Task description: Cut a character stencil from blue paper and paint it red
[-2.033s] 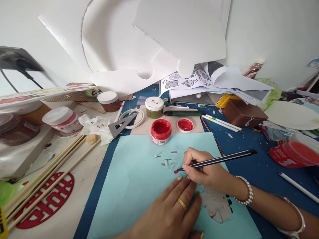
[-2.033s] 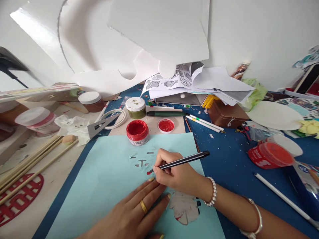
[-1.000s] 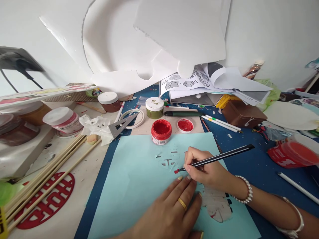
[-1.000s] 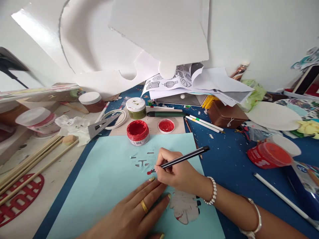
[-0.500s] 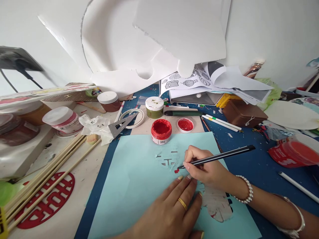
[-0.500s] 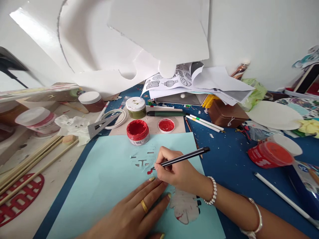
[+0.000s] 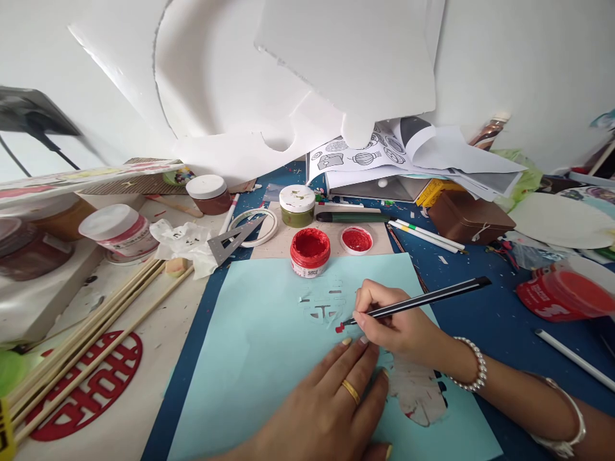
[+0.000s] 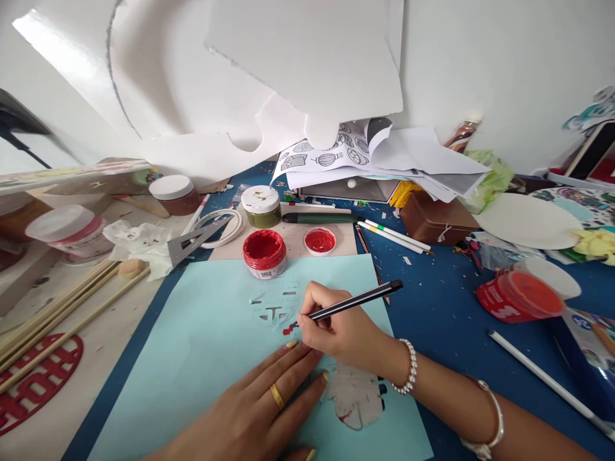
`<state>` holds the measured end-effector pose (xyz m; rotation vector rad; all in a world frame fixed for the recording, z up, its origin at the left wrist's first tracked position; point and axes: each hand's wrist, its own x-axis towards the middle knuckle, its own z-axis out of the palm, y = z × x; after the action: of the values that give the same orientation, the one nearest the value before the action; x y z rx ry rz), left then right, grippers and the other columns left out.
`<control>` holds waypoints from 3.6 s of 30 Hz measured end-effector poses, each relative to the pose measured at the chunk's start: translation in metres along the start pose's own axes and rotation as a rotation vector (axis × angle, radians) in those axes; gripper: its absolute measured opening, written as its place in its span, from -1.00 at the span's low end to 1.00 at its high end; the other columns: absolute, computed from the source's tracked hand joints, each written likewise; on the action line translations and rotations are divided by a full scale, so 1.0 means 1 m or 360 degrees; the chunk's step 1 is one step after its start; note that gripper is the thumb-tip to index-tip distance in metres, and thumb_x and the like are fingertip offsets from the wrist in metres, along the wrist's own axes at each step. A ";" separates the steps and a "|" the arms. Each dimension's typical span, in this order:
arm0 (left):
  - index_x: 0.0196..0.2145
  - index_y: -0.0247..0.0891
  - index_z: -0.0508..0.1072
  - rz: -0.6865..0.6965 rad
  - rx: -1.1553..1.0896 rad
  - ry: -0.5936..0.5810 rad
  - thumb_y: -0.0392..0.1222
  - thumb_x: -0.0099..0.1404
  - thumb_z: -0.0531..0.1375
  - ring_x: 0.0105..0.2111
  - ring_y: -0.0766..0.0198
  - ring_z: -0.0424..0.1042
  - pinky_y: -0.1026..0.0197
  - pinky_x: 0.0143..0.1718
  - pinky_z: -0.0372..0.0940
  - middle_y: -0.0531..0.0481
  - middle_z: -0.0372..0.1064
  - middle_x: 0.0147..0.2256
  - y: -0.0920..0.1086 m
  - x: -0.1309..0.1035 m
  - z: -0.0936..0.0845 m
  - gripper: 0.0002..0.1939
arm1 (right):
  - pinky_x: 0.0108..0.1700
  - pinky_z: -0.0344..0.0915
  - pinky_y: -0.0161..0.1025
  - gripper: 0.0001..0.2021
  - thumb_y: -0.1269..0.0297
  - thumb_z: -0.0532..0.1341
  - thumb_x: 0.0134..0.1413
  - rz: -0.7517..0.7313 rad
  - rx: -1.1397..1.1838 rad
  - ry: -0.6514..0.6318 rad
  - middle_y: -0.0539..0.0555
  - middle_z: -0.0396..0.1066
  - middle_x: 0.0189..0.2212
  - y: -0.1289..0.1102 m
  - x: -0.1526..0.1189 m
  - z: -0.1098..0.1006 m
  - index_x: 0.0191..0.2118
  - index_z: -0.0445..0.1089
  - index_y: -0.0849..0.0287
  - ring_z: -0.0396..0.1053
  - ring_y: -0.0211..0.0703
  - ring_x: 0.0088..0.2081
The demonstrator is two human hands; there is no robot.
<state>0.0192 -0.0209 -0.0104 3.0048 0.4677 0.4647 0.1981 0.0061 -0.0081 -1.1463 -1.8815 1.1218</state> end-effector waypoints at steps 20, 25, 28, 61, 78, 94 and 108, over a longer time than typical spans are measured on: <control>-0.07 -0.38 0.34 -0.0002 0.0023 0.0002 -0.09 0.37 -0.16 -0.01 0.06 0.24 0.08 -0.05 0.21 -0.20 0.31 -0.07 -0.001 0.001 0.002 -0.58 | -0.57 0.00 -0.41 -0.84 0.49 0.07 0.00 -0.0009 0.0009 0.0015 -0.11 0.09 -0.61 0.003 0.000 0.001 -0.51 0.06 0.17 0.01 -0.38 -0.59; -0.06 -0.38 0.33 -0.0012 0.0006 -0.0007 -0.09 0.36 -0.15 -0.01 0.05 0.23 0.07 -0.05 0.21 -0.20 0.30 -0.06 0.000 0.001 0.001 -0.59 | -0.57 0.00 -0.41 -0.84 0.48 0.07 -0.01 0.0007 0.0019 -0.0034 -0.11 0.10 -0.60 0.002 -0.001 0.001 -0.51 0.07 0.17 0.00 -0.38 -0.59; -0.07 -0.38 0.34 -0.0017 0.0005 -0.0003 -0.09 0.36 -0.14 -0.01 0.06 0.24 0.07 -0.04 0.20 -0.20 0.30 -0.07 0.000 0.000 0.001 -0.59 | -0.57 -0.01 -0.40 -0.84 0.47 0.07 -0.01 0.0008 0.0008 -0.0030 -0.11 0.09 -0.61 0.002 0.000 0.000 -0.51 0.07 0.17 0.00 -0.38 -0.59; -0.06 -0.39 0.33 -0.0027 -0.0055 -0.0032 -0.08 0.33 -0.06 0.00 0.05 0.22 0.08 -0.04 0.20 -0.21 0.29 -0.05 0.000 0.002 -0.002 -0.61 | -0.57 0.01 -0.39 -0.84 0.47 0.06 -0.01 0.0020 -0.0023 -0.0056 -0.11 0.11 -0.61 -0.001 0.000 -0.001 -0.51 0.06 0.16 0.01 -0.38 -0.60; -0.05 -0.39 0.32 -0.0041 -0.0063 -0.0011 -0.07 0.33 -0.07 0.00 0.05 0.21 0.07 -0.02 0.17 -0.22 0.28 -0.05 0.000 -0.001 0.001 -0.61 | -0.57 0.01 -0.39 -0.85 0.46 0.07 0.00 0.0012 -0.0032 -0.0025 -0.10 0.11 -0.61 0.000 0.000 0.001 -0.51 0.08 0.17 0.02 -0.37 -0.59; -0.04 -0.39 0.31 -0.0027 -0.0054 -0.0046 -0.06 0.33 -0.06 0.02 0.05 0.19 0.08 0.00 0.16 -0.22 0.26 -0.03 -0.001 0.000 0.002 -0.60 | -0.57 0.02 -0.40 -0.85 0.44 0.06 0.03 0.0019 0.0066 0.0009 -0.11 0.14 -0.62 0.002 0.000 0.000 -0.50 0.08 0.16 0.05 -0.38 -0.60; -0.04 -0.39 0.32 -0.0024 -0.0026 -0.0042 -0.09 0.35 -0.11 0.01 0.04 0.20 0.07 -0.03 0.19 -0.22 0.27 -0.03 0.000 0.002 0.000 -0.60 | -0.57 0.04 -0.40 -0.85 0.45 0.05 0.04 0.0016 0.0078 0.0003 -0.11 0.14 -0.62 0.001 0.001 0.000 -0.50 0.08 0.16 0.07 -0.39 -0.60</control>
<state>0.0212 -0.0205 -0.0096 2.9855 0.4820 0.4249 0.1976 0.0073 -0.0086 -1.1301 -1.8386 1.1652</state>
